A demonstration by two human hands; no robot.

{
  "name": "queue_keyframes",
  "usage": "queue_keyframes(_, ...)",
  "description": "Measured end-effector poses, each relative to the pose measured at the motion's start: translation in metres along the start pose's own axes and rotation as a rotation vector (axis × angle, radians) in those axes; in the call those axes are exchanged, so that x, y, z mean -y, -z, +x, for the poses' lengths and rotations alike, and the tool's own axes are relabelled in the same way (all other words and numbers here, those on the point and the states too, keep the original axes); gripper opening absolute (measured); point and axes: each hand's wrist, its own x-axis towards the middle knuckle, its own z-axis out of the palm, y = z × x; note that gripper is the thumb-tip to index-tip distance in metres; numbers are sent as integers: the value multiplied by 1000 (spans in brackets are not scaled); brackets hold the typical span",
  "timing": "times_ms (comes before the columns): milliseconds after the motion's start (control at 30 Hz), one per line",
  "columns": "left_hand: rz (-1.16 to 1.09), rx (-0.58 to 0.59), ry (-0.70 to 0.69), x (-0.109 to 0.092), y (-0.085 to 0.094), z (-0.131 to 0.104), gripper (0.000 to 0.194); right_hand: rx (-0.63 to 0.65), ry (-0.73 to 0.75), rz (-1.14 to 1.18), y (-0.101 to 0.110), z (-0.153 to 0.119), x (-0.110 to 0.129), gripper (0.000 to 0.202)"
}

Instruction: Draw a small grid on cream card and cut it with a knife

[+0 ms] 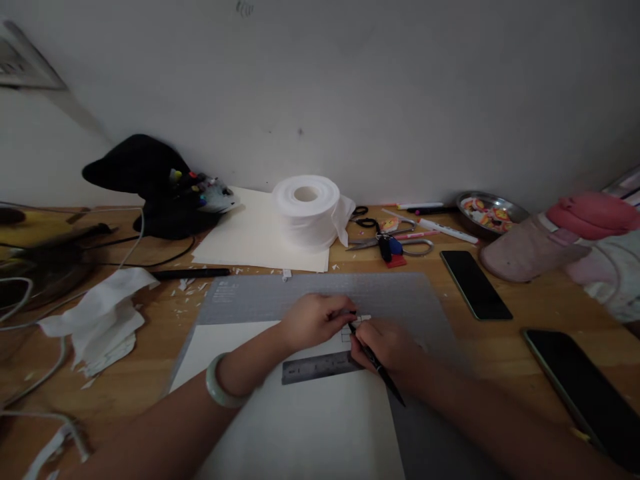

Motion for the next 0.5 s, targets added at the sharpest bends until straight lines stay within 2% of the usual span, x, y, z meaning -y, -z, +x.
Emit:
queue_keyframes(133,77,-1,-31,0,1,0,16,5,-22,10,-1,0,0,15)
queue_keyframes(333,122,5,-40,-1,2,1,17,108,-60,134,-2,-1,-6,19)
queue_keyframes(500,123,18,-34,-1,2,0,16,40,-133,55,-12,-7,-14,16)
